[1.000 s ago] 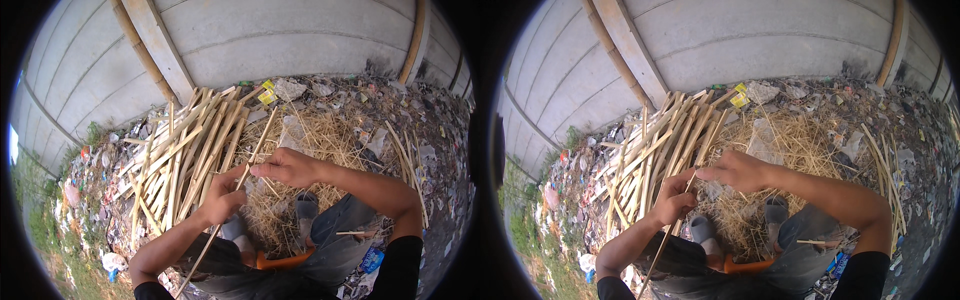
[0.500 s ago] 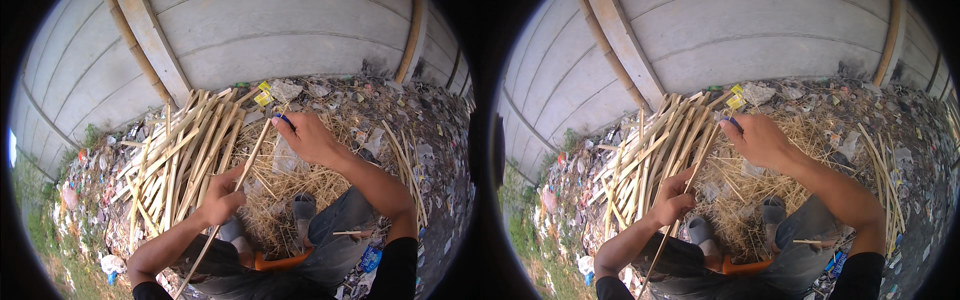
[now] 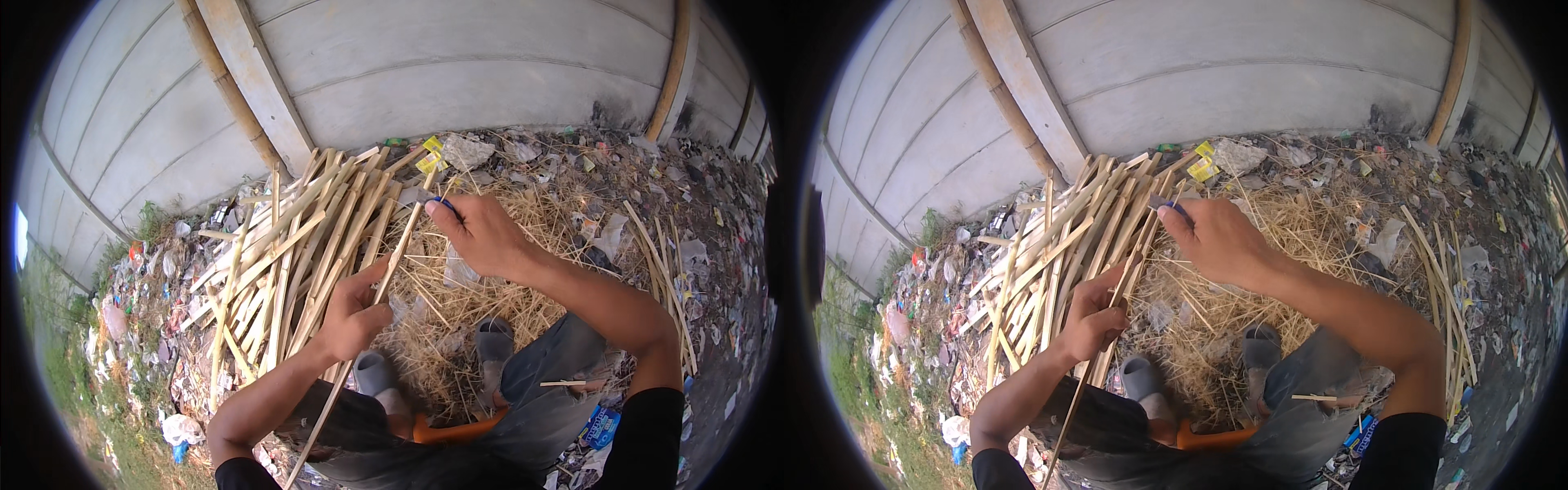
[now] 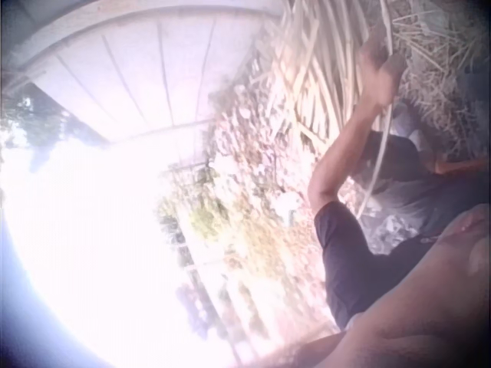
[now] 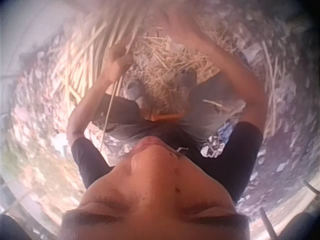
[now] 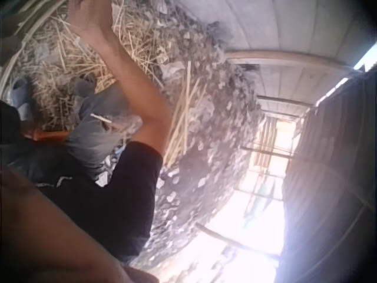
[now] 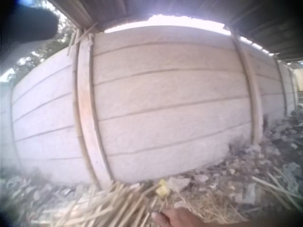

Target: The person sits on the ground and uses a knife to split long bamboo poles into thin strips. They hold the bamboo with one hand and carefully guide the knife along the length of the pole to create uniform strips, which are then placed in a pile.

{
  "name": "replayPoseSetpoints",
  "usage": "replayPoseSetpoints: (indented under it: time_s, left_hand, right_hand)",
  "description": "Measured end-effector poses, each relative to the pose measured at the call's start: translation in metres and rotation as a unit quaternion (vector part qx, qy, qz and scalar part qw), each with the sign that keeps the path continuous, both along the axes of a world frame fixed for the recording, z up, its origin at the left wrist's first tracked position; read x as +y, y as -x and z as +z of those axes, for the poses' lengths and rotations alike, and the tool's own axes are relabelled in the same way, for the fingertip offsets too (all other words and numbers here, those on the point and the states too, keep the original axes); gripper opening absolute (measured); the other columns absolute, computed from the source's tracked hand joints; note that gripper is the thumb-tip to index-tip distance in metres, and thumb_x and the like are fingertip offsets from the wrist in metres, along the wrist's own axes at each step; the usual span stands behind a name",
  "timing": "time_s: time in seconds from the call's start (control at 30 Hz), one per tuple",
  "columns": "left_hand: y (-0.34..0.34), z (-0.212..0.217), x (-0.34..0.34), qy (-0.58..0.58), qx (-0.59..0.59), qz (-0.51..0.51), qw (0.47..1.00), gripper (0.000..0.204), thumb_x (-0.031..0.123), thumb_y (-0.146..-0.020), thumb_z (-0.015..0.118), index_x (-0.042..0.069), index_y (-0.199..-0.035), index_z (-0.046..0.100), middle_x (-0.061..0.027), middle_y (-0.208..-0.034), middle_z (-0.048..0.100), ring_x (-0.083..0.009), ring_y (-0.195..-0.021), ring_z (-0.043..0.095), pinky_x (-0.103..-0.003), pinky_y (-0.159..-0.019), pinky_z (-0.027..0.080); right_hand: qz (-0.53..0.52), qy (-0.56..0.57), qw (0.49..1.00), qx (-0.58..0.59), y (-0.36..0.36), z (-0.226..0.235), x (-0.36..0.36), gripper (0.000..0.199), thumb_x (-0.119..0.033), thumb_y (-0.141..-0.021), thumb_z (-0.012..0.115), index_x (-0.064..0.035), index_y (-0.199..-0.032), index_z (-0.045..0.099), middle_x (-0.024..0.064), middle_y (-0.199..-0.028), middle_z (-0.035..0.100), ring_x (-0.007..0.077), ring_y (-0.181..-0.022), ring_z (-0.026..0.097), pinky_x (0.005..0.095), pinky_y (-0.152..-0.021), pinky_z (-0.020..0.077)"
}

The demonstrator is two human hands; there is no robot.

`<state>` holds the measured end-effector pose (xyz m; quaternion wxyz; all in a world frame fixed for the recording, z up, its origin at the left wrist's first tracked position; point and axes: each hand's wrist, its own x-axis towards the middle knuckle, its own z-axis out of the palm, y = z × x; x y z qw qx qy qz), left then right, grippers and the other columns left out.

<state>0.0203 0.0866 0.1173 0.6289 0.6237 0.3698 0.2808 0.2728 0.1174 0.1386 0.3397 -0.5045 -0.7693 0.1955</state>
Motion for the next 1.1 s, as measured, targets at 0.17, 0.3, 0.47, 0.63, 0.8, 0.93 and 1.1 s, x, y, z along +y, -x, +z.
replayPoseSetpoints:
  time_s: [0.17, 0.3, 0.47, 0.63, 0.8, 0.93, 1.1]
  left_hand:
    - [0.007, 0.001, 0.002, 0.013, 0.017, -0.005, 1.000, 0.078, -0.004, -0.077, 0.051, -0.007, -0.155, 0.039, -0.0047, -0.106, 0.066, -0.0065, -0.083, 0.059, -0.024, -0.068, 0.045]
    - [0.003, -0.005, 0.002, -0.004, -0.009, 0.012, 1.000, 0.079, -0.004, -0.077, 0.051, -0.006, -0.155, 0.039, 0.0017, -0.083, 0.062, -0.0028, -0.063, 0.050, -0.023, -0.054, 0.035]
    - [0.005, -0.005, 0.003, -0.014, 0.009, 0.017, 1.000, 0.079, -0.002, -0.077, 0.056, -0.006, -0.155, 0.040, 0.0040, -0.075, 0.057, -0.0023, -0.061, 0.046, -0.023, -0.054, 0.034]
    - [0.006, -0.012, 0.002, -0.028, 0.064, 0.015, 0.997, 0.079, 0.001, -0.078, 0.059, -0.007, -0.154, 0.041, 0.0033, -0.074, 0.057, -0.0027, -0.061, 0.046, -0.024, -0.054, 0.035]
    - [0.005, -0.017, 0.010, -0.016, 0.063, -0.007, 0.998, 0.080, 0.002, -0.078, 0.059, -0.005, -0.155, 0.040, 0.0008, -0.069, 0.057, -0.0056, -0.054, 0.048, -0.026, -0.049, 0.035]
    - [0.006, -0.024, 0.015, -0.005, 0.017, -0.033, 0.999, 0.083, 0.002, -0.075, 0.058, -0.003, -0.155, 0.039, -0.0024, -0.060, 0.056, -0.0104, -0.044, 0.049, -0.025, -0.041, 0.037]
    - [0.004, -0.025, 0.015, 0.019, -0.009, -0.060, 0.998, 0.087, 0.004, -0.071, 0.059, -0.003, -0.156, 0.039, -0.0047, -0.060, 0.055, -0.0127, -0.043, 0.049, -0.027, -0.038, 0.040]
  right_hand:
    - [0.029, 0.012, 0.999, 0.010, 0.014, -0.013, -0.002, 0.052, -0.041, -0.108, 0.048, 0.0030, -0.085, 0.065, 0.0231, -0.065, 0.063, 0.0454, -0.067, 0.065, 0.0513, -0.063, 0.0484]
    - [0.050, 0.036, 0.998, 0.029, 0.024, -0.015, -0.017, 0.050, -0.043, -0.103, 0.055, 0.0017, -0.084, 0.065, 0.0228, -0.064, 0.062, 0.0431, -0.067, 0.067, 0.0510, -0.064, 0.0490]
    - [0.081, 0.079, 0.994, -0.005, 0.025, -0.009, -0.015, 0.059, -0.051, -0.099, 0.058, 0.0020, -0.075, 0.067, 0.0229, -0.063, 0.062, 0.0433, -0.065, 0.065, 0.0498, -0.064, 0.0494]
    - [0.129, 0.160, 0.979, -0.006, 0.018, -0.015, -0.005, 0.064, -0.053, -0.101, 0.056, 0.0038, -0.074, 0.067, 0.0167, -0.058, 0.057, 0.0284, -0.056, 0.059, 0.0453, -0.060, 0.0461]
    - [0.206, 0.196, 0.958, 0.023, 0.014, -0.016, -0.008, 0.062, -0.051, -0.102, 0.055, 0.0038, -0.075, 0.065, 0.0125, -0.056, 0.053, 0.0204, -0.055, 0.051, 0.0427, -0.058, 0.0424]
    - [0.052, 0.044, 0.997, 0.040, -0.001, -0.015, 0.001, 0.052, -0.041, -0.105, 0.054, 0.0030, -0.079, 0.063, 0.0143, -0.056, 0.053, 0.0264, -0.053, 0.052, 0.0445, -0.057, 0.0414]
    - [-0.053, -0.027, 0.998, -0.023, -0.023, -0.011, 0.011, 0.042, -0.030, -0.106, 0.050, 0.0034, -0.082, 0.061, 0.0203, -0.059, 0.057, 0.0382, -0.054, 0.058, 0.0495, -0.055, 0.0423]
